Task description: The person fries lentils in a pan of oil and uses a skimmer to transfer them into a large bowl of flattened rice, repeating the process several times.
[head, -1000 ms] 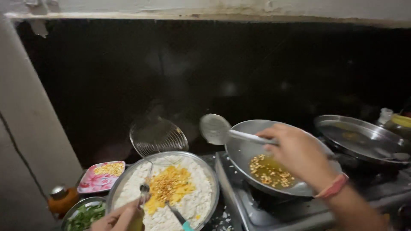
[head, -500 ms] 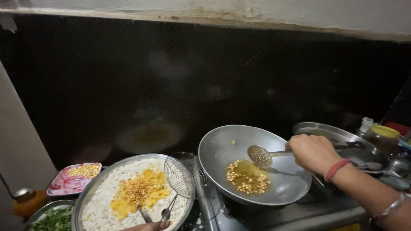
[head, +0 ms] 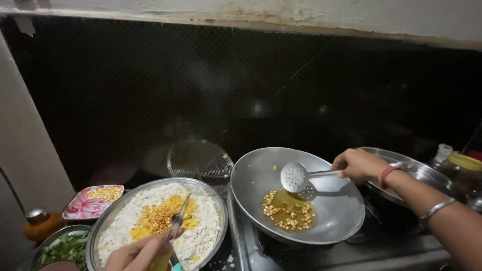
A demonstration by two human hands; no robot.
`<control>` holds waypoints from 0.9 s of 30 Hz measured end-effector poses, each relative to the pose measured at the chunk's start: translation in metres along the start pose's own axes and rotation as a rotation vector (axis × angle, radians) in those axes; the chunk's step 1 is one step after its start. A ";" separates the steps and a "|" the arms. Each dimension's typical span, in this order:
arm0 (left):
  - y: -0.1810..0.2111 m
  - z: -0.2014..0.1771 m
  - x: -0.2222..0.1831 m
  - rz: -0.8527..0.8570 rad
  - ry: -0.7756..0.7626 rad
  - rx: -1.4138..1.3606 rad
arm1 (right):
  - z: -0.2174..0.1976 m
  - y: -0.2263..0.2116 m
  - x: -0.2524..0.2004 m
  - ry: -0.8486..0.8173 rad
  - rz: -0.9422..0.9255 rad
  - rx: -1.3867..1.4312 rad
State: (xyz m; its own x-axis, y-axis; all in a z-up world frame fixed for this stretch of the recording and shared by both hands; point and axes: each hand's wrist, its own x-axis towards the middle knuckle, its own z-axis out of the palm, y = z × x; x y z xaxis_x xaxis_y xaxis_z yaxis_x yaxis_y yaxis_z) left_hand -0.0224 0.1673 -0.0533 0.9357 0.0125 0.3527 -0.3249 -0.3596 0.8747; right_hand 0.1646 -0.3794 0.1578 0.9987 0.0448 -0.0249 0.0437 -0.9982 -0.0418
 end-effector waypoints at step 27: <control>0.267 0.036 0.173 -0.228 -0.941 0.787 | -0.012 0.033 0.004 -0.529 -0.157 0.150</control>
State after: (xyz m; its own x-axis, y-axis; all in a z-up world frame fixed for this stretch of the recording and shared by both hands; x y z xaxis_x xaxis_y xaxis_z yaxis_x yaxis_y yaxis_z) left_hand 0.0580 0.0404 0.2294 0.8007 -0.4074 -0.4391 -0.2754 -0.9014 0.3342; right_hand 0.1705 -0.4128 0.1682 0.8296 0.2449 -0.5018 0.1475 -0.9629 -0.2261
